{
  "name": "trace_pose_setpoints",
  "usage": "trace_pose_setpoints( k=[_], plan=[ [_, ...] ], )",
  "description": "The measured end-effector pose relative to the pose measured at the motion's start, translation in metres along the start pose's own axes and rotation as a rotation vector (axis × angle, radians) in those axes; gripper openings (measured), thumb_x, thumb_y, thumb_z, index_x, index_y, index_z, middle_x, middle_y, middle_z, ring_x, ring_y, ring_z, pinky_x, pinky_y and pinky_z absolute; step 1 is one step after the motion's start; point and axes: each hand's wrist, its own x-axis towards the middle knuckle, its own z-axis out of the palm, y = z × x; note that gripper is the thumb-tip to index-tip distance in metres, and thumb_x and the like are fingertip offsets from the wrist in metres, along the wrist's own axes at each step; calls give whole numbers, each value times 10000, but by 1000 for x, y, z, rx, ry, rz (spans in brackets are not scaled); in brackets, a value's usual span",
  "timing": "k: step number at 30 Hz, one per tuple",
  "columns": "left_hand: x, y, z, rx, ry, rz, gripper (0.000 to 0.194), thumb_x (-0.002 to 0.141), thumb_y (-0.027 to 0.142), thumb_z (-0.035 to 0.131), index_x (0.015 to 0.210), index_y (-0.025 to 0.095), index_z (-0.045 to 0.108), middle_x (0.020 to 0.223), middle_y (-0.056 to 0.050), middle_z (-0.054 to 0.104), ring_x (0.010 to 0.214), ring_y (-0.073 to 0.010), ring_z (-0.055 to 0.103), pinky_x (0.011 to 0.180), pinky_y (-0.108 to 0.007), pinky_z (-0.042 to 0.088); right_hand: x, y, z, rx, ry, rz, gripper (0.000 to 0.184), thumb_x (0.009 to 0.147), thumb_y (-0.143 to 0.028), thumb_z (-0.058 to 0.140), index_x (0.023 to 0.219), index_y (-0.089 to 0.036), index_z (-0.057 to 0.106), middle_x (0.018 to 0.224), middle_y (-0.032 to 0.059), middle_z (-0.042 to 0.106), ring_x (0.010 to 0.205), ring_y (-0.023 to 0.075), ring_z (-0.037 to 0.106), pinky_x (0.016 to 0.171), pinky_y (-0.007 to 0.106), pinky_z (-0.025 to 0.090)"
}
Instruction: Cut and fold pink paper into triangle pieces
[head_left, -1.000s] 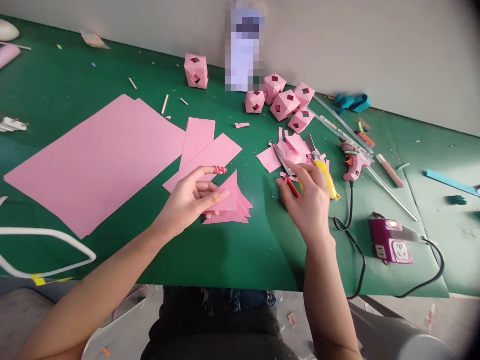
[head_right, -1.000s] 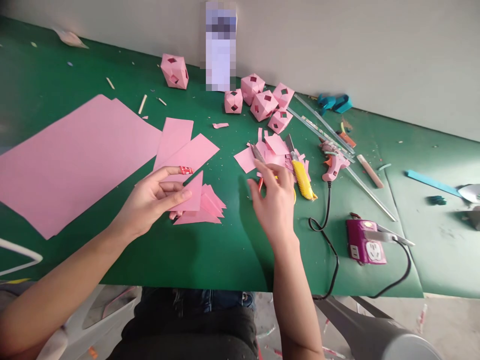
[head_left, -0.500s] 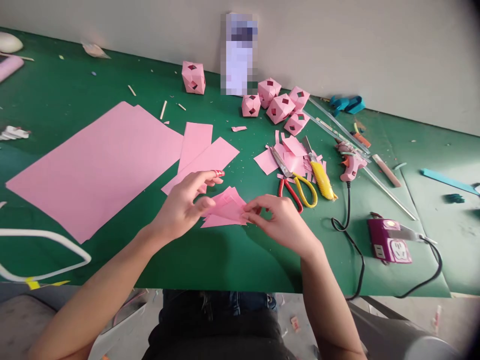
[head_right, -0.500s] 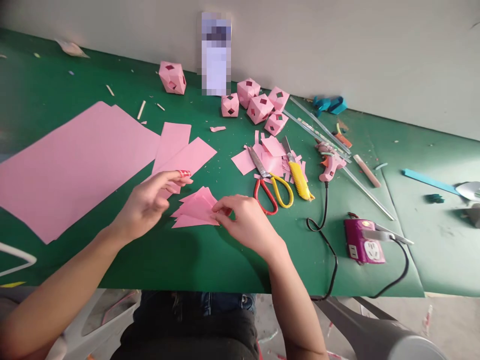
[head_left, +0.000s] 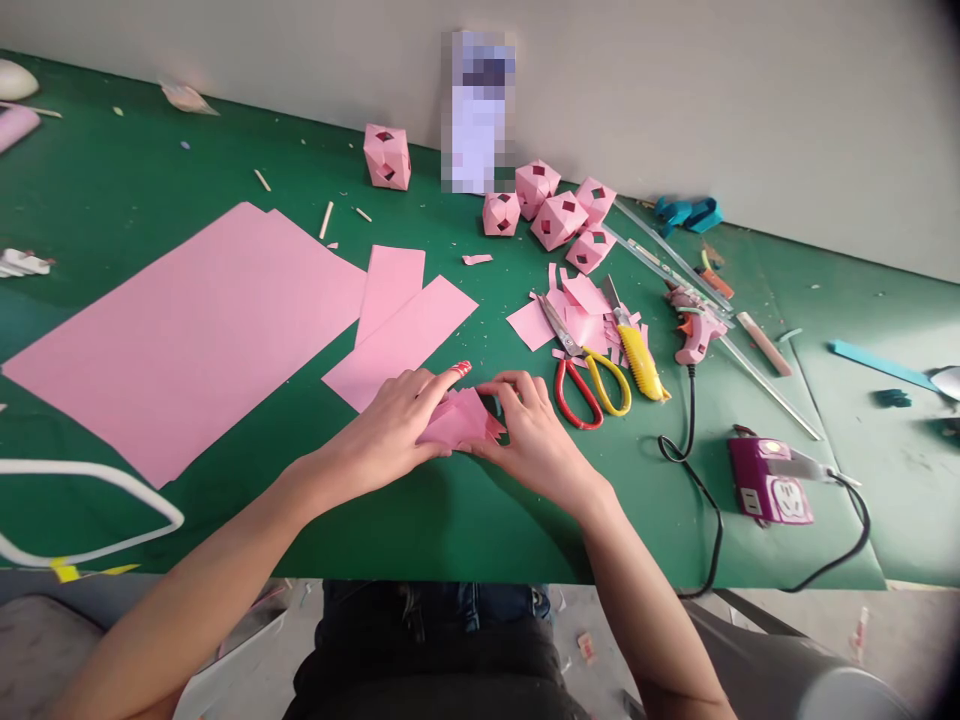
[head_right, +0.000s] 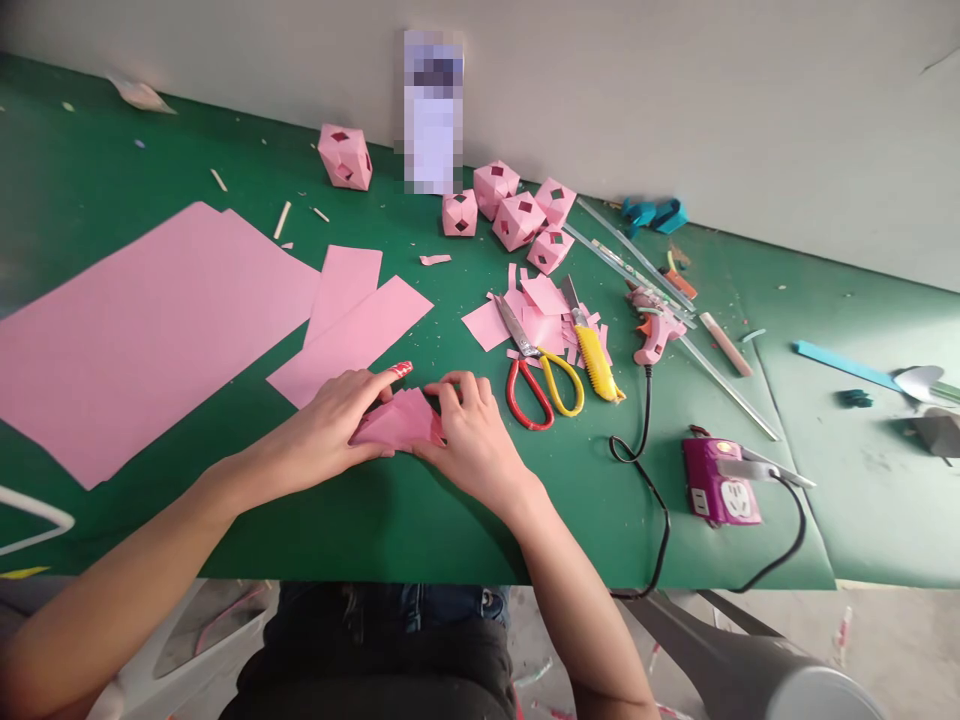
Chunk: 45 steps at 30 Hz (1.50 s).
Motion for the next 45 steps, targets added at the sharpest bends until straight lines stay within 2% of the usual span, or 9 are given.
trace_pose_setpoints(
  k=[7, 12, 17, 21, 25, 28, 32, 36, 45],
  plan=[
    [-2, -2, 4, -90, -6, -50, 834, 938, 235, 720, 1630, 389, 282, 1383, -114, 514, 1214, -324, 608, 1018, -541, 557, 2, -9, 9, 50, -63, -110, 289, 920, -175, 723, 1139, -179, 533, 1168, 148, 650, 1043, 313, 565, 906, 505, 564],
    [0, -4, 5, -94, 25, -62, 778, 930, 257, 751, 1598, 294, 354, 1281, -107, 617, 1161, -311, 627, 1014, -537, 559, 2, -11, 17, 113, -37, -129, 259, 913, -60, 635, 1096, -188, 504, 1104, 143, 673, 966, 292, 614, 828, 458, 572],
    [3, -4, 10, -55, 98, -50, 713, 940, 223, 731, 1569, 223, 394, 1223, -118, 674, 1136, -303, 655, 1010, -516, 564, 5, -8, 19, 118, 23, -77, 429, 931, -103, 617, 1328, -182, 475, 1305, 180, 665, 1115, 337, 645, 926, 533, 564],
    [6, -4, 12, 89, 215, 11, 761, 906, 232, 780, 1555, 175, 386, 1352, -181, 633, 1280, -354, 604, 1066, -535, 545, 8, -1, 19, 61, 126, 11, 597, 941, -157, 610, 1503, -187, 411, 1388, 191, 638, 1201, 375, 621, 982, 580, 549],
    [11, -9, 3, 228, 385, 56, 745, 961, 364, 718, 1579, 177, 346, 1613, -231, 440, 1548, -396, 377, 1238, -577, 394, 10, 9, 21, -43, 203, 68, 861, 942, -252, 629, 1672, -179, 178, 1299, 206, 643, 1181, 414, 598, 992, 638, 529],
    [14, -19, -4, 333, 499, -52, 657, 1037, 341, 585, 1598, 127, 318, 1693, -261, 325, 1621, -414, 215, 1283, -608, 293, 10, 12, 23, -82, 230, 62, 952, 942, -287, 630, 1702, -203, 63, 1380, 213, 589, 1228, 421, 564, 1049, 665, 494],
    [17, -31, -8, 415, 430, -254, 705, 1012, 356, 621, 1543, -25, 358, 1608, -385, 388, 1551, -515, 322, 1204, -667, 361, 10, 9, 25, -67, 259, 67, 860, 966, -330, 617, 1691, -200, 172, 1489, 217, 518, 1307, 411, 511, 1112, 661, 460],
    [17, -31, -8, 372, 373, -250, 539, 1023, 283, 588, 1479, 22, 467, 1510, -299, 563, 1467, -423, 504, 1173, -554, 459, 10, 2, 26, -41, 263, 58, 722, 984, -319, 590, 1642, -191, 322, 1505, 199, 519, 1341, 402, 480, 1132, 640, 454],
    [15, -32, -9, 359, 463, -232, 583, 1012, 249, 589, 1532, 53, 411, 1527, -273, 542, 1447, -385, 533, 1144, -523, 515, 11, -4, 26, -33, 241, 44, 591, 1000, -290, 574, 1555, -144, 438, 1528, 194, 515, 1374, 387, 441, 1147, 615, 445]
  ],
)
